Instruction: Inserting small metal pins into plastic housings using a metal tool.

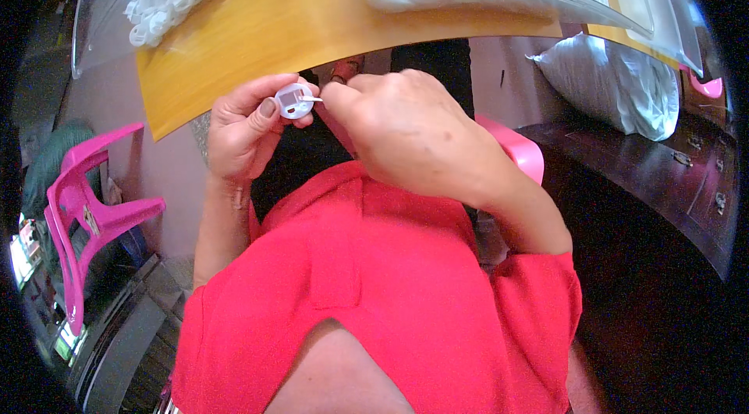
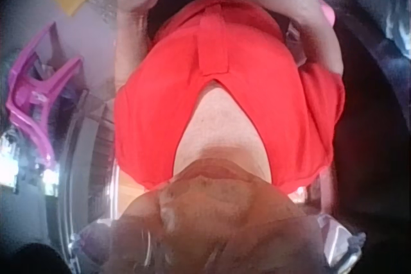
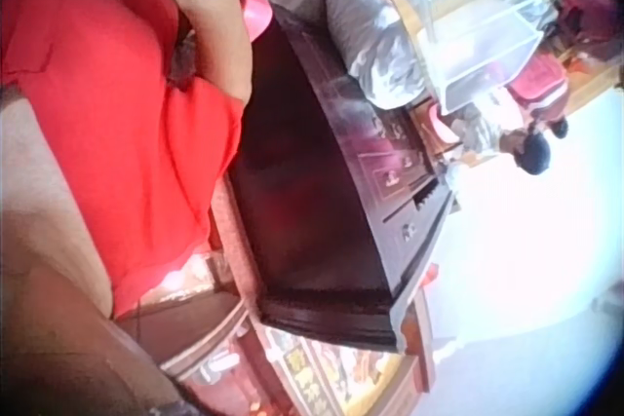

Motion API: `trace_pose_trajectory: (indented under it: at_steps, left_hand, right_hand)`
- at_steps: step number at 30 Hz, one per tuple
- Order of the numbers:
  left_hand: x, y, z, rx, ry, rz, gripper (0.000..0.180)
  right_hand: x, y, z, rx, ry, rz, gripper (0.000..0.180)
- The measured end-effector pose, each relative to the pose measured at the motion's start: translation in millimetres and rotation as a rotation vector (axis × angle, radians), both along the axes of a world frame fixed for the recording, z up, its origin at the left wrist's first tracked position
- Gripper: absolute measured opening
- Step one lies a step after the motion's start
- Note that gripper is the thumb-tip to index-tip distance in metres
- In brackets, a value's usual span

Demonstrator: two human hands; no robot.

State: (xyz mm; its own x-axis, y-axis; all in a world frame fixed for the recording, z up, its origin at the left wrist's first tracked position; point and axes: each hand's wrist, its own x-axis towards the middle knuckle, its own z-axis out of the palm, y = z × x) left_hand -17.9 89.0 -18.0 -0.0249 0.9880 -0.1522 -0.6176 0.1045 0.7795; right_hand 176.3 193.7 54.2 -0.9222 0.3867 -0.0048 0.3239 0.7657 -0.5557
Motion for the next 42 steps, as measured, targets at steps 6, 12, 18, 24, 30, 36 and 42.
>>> trace_pose_trajectory:
  at_steps: [6,12,18,24,30,36,42]
  left_hand:
    - [1.0,0.2,-1.2,0.088,-0.025,-0.04,0.031]
    - [7.1,1.7,-0.4,0.116,-0.04,-0.034,0.028]
    - [14.6,4.9,2.6,0.083,-0.006,-0.039,0.028]
    - [19.3,4.4,6.7,0.085,-0.062,-0.055,0.03]
    - [28.6,3.8,11.2,0.084,-0.057,-0.064,0.029]
    - [35.5,0.9,6.6,0.09,0.172,0.007,0.03]
    - [52.6,-1.5,15.7,0.107,0.128,-0.022,0.026]
  right_hand:
    - [16.4,-7.1,-11.1,-0.235,0.088,-0.036,0.034]
    - [24.8,-12.1,-22.5,-0.282,0.145,-0.048,0.01]
    - [34.8,-17.7,-29.2,-0.328,0.167,-0.057,0.03]
    - [40.5,-21.2,-37.8,-0.304,0.168,-0.042,0.028]
    - [45.6,-25.3,-38.7,-0.321,0.202,-0.052,0.027]
    - [54.7,-23.8,-18.5,-0.105,0.308,-0.082,0.028]
    - [53.1,-35.1,-22.3,0.207,0.353,-0.24,0.03]
